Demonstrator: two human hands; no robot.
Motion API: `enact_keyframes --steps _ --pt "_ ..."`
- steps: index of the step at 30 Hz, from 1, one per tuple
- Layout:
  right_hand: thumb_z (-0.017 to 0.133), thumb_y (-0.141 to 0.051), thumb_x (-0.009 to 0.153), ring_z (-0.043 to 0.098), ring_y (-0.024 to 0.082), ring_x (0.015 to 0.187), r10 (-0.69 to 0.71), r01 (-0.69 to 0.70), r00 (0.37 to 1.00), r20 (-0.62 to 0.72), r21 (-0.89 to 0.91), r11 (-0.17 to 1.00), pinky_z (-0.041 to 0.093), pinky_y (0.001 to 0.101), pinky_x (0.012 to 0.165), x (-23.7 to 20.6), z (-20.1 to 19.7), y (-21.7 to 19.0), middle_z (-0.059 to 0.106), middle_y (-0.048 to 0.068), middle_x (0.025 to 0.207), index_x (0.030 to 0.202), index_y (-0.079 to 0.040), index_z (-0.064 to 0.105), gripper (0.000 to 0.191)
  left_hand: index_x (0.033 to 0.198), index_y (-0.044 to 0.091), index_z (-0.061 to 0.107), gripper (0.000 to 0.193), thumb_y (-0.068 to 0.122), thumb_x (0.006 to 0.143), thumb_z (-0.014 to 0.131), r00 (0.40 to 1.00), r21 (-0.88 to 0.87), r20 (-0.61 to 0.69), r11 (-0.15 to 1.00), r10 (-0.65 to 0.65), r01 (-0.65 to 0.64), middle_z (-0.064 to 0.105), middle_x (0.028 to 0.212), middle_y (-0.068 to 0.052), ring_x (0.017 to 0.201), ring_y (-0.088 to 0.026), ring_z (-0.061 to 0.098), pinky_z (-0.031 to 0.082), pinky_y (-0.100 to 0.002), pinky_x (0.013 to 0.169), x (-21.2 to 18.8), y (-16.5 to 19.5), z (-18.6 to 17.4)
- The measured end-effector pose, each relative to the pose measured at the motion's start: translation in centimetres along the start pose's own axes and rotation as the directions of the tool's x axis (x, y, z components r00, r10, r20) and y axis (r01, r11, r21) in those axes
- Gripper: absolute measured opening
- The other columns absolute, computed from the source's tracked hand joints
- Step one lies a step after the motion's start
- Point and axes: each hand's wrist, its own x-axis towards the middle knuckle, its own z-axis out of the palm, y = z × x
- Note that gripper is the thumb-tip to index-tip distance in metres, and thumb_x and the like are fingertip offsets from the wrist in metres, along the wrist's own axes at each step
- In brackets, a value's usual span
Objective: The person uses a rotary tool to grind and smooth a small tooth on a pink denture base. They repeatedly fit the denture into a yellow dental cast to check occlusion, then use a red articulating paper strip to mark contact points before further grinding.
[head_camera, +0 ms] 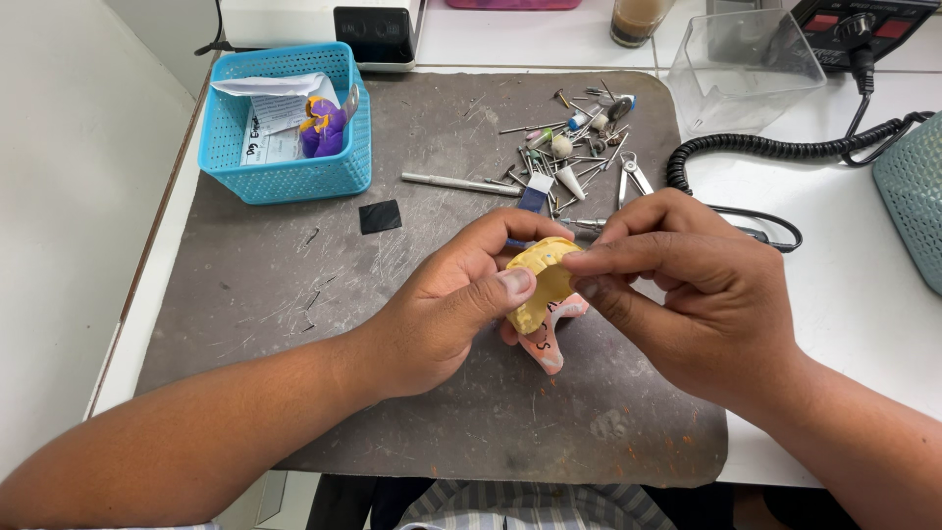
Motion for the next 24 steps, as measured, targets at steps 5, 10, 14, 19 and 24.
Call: enact_keyframes --steps 5,10,14,19,24 --pt "0.074 -0.004 0.092 0.070 0.007 0.090 0.066 -0.070 0.997 0.034 0.114 0.991 0.063 0.0206 0.075 -0.1 -0.2 0.5 0.069 0.007 0.104 0.109 -0.001 0.071 0.017 0.150 0.002 0.040 0.047 0.030 0.111 0.042 1.000 0.151 -0.006 0.988 0.021 -0.020 0.067 0.116 -0.011 0.096 -0.015 0.073 0.053 -0.024 0.080 -0.3 0.1 0.2" --pt "0.075 -0.003 0.091 0.070 0.008 0.087 0.122 -0.133 0.990 0.077 0.154 0.979 0.063 0.0211 0.072 0.0 -0.8 0.4 0.069 0.009 0.103 0.103 0.000 0.073 0.012 0.151 0.002 0.040 0.047 0.027 0.112 0.049 0.998 0.073 0.009 0.995 0.062 -0.062 0.063 0.120 -0.014 0.100 -0.015 0.069 0.064 -0.034 0.091 -0.4 -0.1 0.7" --pt "0.074 -0.004 0.091 0.072 0.009 0.092 0.074 -0.082 0.994 0.081 0.102 0.991 0.065 0.0214 0.074 0.2 -1.1 0.3 0.069 0.009 0.105 0.102 0.000 0.072 0.012 0.152 0.002 0.040 0.050 0.030 0.112 0.051 0.998 0.111 0.007 0.992 0.063 -0.064 0.063 0.120 -0.013 0.100 -0.015 0.068 0.065 -0.034 0.091 -0.6 0.1 1.0" --pt "0.074 -0.005 0.094 0.072 0.010 0.091 0.001 -0.001 1.000 0.012 -0.040 0.999 0.062 0.0240 0.078 -0.2 -0.6 0.5 0.068 0.008 0.103 0.106 0.000 0.068 0.014 0.151 0.003 0.039 0.051 0.033 0.111 0.051 0.999 -0.001 -0.011 1.000 0.030 -0.030 0.060 0.122 -0.013 0.100 -0.017 0.067 0.062 -0.035 0.089 -0.3 0.2 0.9" --pt "0.072 -0.025 0.095 0.067 0.009 0.084 0.127 -0.122 0.990 -0.055 0.092 0.988 0.063 0.0238 0.075 0.1 -0.7 0.3 0.065 0.004 0.098 0.108 -0.004 0.060 0.027 0.144 0.000 0.043 0.048 0.038 0.114 0.043 0.991 -0.400 -0.047 0.911 -0.124 0.096 0.063 0.121 -0.019 0.097 -0.022 0.070 0.058 -0.033 0.082 -0.4 0.4 0.8"
